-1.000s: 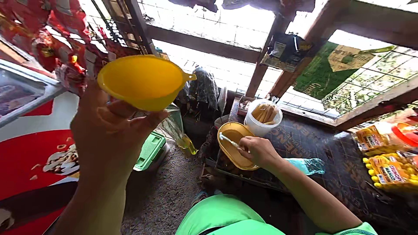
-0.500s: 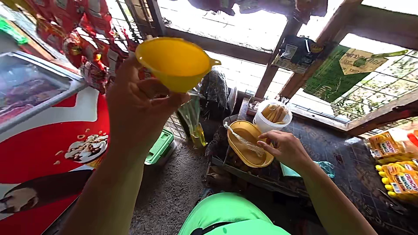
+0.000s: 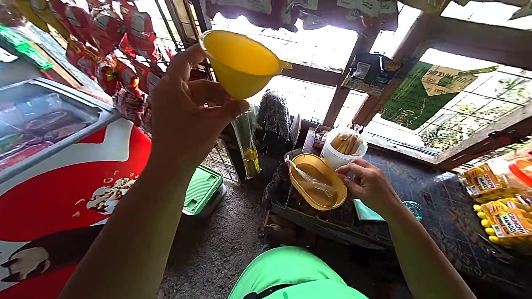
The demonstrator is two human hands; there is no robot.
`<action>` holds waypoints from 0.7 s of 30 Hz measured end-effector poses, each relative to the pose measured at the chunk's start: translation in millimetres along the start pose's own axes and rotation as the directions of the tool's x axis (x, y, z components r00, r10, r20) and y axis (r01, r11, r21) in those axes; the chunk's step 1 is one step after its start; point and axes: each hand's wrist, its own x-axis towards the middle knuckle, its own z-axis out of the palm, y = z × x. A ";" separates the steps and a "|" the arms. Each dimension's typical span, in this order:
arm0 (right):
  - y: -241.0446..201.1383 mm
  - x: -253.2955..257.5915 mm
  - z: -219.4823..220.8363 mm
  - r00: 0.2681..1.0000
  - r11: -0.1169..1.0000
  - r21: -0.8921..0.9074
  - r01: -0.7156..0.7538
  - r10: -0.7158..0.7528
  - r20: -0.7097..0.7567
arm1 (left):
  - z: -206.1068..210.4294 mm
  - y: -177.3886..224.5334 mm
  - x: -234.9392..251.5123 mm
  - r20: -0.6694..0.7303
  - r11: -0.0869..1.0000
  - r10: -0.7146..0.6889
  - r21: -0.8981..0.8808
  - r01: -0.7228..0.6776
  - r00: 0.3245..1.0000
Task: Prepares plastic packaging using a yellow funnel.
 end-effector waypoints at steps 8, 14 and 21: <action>-10.3 -20.7 -10.6 0.997 0.978 0.199 0.055 -0.064 0.039 | 2.1 -7.3 -1.4 0.010 0.999 -0.033 0.005 0.033 0.999; 5.0 -89.5 10.5 0.890 0.667 0.713 -0.217 -0.164 0.425 | 2.2 -19.4 -0.3 0.022 0.999 -0.015 -0.050 0.016 1.000; 57.4 -281.9 133.2 0.340 0.060 0.356 -0.933 0.474 0.812 | -5.9 -38.8 11.8 0.079 0.991 0.030 -0.131 -0.019 0.996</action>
